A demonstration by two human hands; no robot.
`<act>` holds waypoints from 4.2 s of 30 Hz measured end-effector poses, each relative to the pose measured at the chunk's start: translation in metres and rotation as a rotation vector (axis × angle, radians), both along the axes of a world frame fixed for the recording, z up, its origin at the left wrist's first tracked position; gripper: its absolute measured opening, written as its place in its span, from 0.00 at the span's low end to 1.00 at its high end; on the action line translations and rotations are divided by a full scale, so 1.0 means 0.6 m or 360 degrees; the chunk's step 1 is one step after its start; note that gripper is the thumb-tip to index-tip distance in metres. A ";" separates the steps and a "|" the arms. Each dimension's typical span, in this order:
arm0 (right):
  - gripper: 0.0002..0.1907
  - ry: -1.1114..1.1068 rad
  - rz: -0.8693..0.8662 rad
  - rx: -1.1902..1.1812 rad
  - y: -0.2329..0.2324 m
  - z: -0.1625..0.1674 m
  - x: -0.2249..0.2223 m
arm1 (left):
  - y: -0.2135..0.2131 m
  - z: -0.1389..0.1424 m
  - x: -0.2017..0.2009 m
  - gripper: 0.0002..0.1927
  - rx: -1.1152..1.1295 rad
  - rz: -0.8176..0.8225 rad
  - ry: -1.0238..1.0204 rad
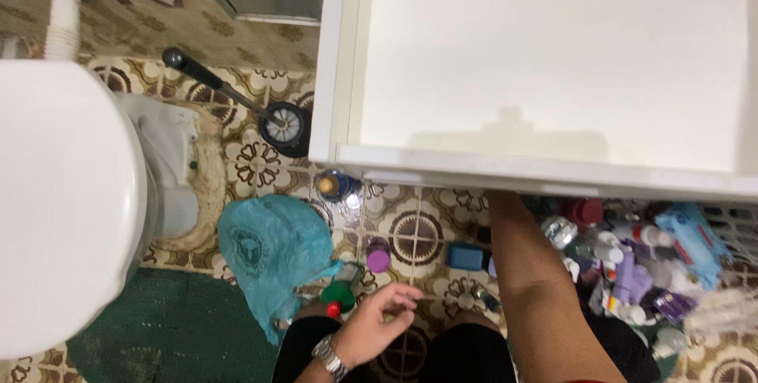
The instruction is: The person washes their hands at the sink, then wipes the inside of a white bathroom cabinet with a cloth. They open and close the cabinet drawers multiple times, place a small plastic container and a pack of wipes inside, and continue wiping the interior surfaces.
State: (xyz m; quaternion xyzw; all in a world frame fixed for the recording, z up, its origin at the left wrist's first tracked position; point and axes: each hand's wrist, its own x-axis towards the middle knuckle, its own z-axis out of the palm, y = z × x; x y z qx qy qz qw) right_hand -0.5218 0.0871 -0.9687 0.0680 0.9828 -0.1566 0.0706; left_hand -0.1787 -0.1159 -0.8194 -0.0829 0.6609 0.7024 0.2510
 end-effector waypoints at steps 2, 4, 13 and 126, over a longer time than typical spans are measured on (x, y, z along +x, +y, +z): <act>0.23 0.0039 -0.0029 0.0015 0.001 0.006 -0.018 | -0.004 -0.028 0.014 0.16 0.0032 -0.0006 -0.0152; 0.23 0.0058 -0.0061 0.0021 -0.007 0.015 -0.040 | -0.007 -0.064 0.032 0.18 0.0132 -0.0002 -0.0197; 0.23 0.0069 0.0038 -0.0003 -0.111 0.044 -0.142 | -0.039 -0.224 0.077 0.27 0.0547 -0.0165 -0.0342; 0.41 -0.0078 0.1151 -0.1520 0.233 0.715 0.735 | 0.161 0.562 0.202 0.07 -0.0193 -0.0087 0.1158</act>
